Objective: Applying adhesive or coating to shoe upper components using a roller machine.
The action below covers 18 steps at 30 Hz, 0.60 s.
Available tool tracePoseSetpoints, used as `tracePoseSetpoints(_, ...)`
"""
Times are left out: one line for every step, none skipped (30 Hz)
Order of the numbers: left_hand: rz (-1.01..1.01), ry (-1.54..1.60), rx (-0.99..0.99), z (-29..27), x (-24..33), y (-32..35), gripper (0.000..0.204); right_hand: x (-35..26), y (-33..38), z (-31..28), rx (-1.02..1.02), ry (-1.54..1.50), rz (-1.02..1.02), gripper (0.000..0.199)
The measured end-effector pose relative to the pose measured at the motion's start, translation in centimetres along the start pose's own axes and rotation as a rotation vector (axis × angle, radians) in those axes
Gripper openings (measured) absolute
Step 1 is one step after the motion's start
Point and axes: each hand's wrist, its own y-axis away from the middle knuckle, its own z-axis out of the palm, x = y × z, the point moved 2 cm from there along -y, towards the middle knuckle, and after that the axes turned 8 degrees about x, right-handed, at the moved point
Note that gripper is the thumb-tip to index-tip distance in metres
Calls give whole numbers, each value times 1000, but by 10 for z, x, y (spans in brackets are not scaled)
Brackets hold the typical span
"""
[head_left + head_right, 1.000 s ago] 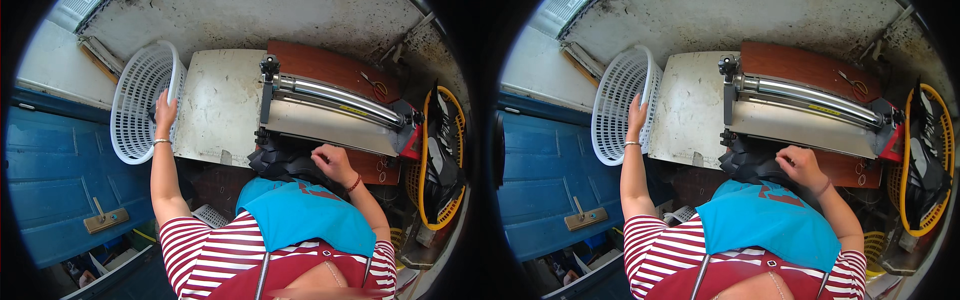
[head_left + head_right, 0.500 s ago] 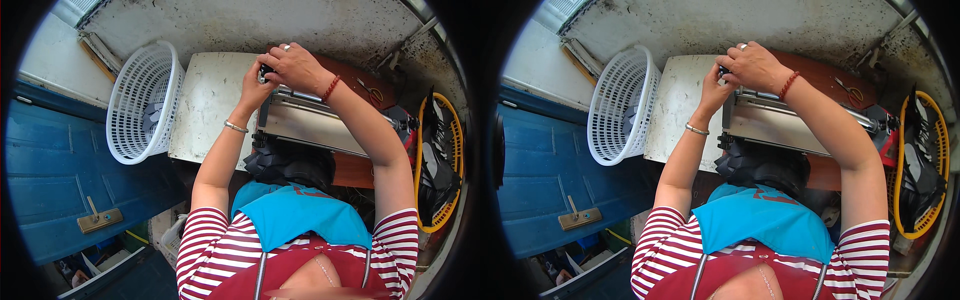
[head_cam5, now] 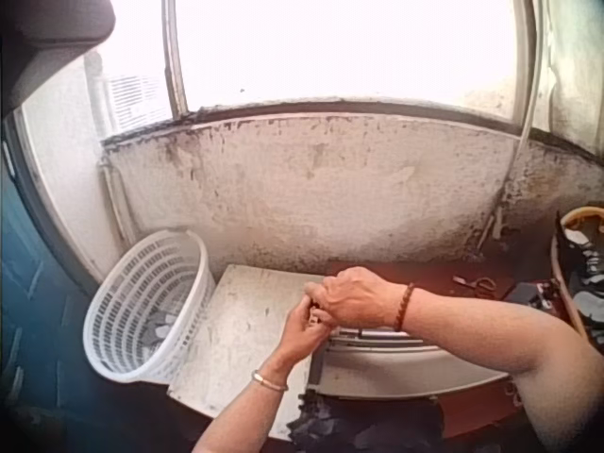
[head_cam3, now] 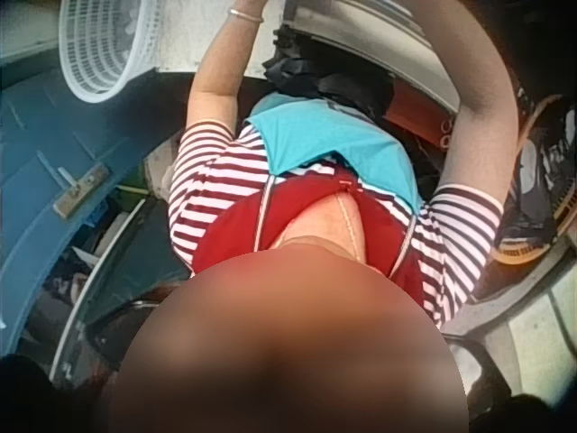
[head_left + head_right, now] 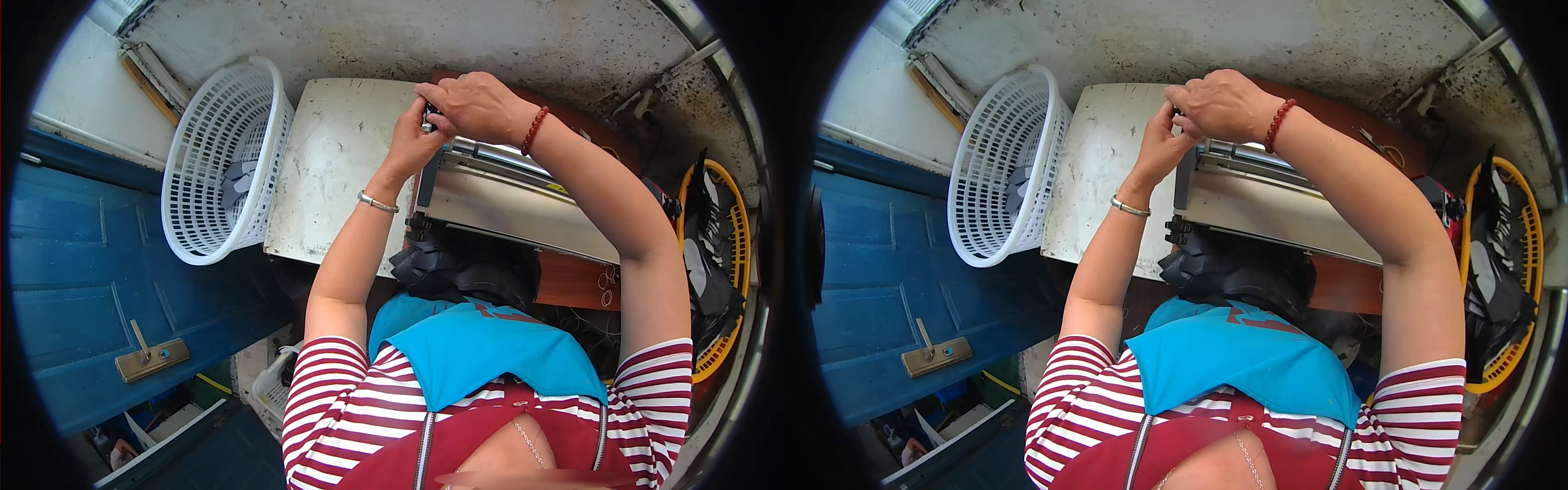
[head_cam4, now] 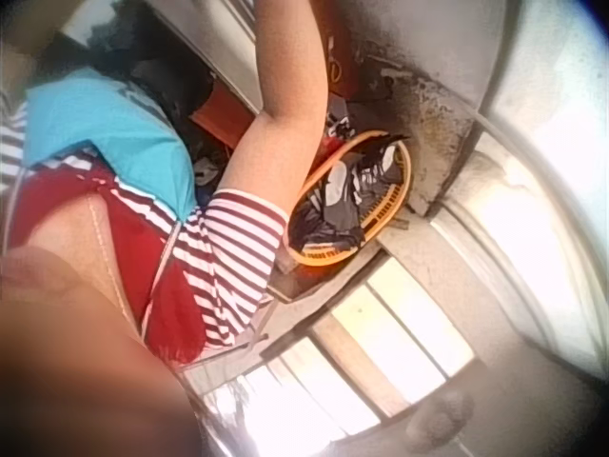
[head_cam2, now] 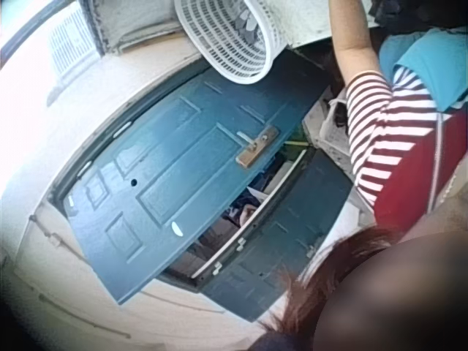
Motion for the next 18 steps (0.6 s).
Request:
tracePoseSetpoints(-1,1,-1,0,0,0,42,0,1,1,-2,0,1,48)
tracePoseSetpoints(-6,0,0,-1,0,1,42,0,1,3,23,-5,-7,48)
tracePoseSetpoints(-11,-2,2,-1,-1,1,42,0,1,3,48,-10,-15,47)
tracePoseSetpoints(-12,-2,2,0,-1,1,42,0,2,3,47,-11,-15,47)
tracePoseSetpoints(5,0,7,0,-1,1,42,1,2,3,38,-7,-11,47)
tracePoseSetpoints(22,1,12,1,-1,1,41,0,3,3,29,-4,-7,46)
tracePoseSetpoints(21,1,13,2,-1,1,41,0,3,3,29,-5,-7,46)
tracePoseSetpoints(66,-44,33,3,0,1,42,0,3,2,37,-5,-5,45)
tracePoseSetpoints(110,-89,54,3,1,1,43,-1,2,2,46,-5,-3,45)
tracePoseSetpoints(109,-89,55,6,0,0,43,-2,2,2,46,-6,-4,45)
tracePoseSetpoints(120,-173,118,10,0,-1,43,-2,1,1,50,-5,5,45)
tracePoseSetpoints(130,-256,183,13,-1,-1,44,-3,0,1,53,-4,13,45)
tracePoseSetpoints(129,-256,185,15,-2,-2,44,-4,0,2,51,-5,11,45)
tracePoseSetpoints(120,-279,221,16,-2,-4,44,-5,-2,2,44,-8,31,45)
tracePoseSetpoints(110,-300,254,18,-2,-6,45,-4,-2,3,35,-9,54,45)
tracePoseSetpoints(109,-297,253,17,-1,-7,45,-5,-2,4,32,-8,55,45)
tracePoseSetpoints(117,-221,202,16,0,-9,47,-5,-2,4,66,-46,71,39)
tracePoseSetpoints(125,-145,152,14,2,-10,49,-7,-3,3,99,-84,87,38)
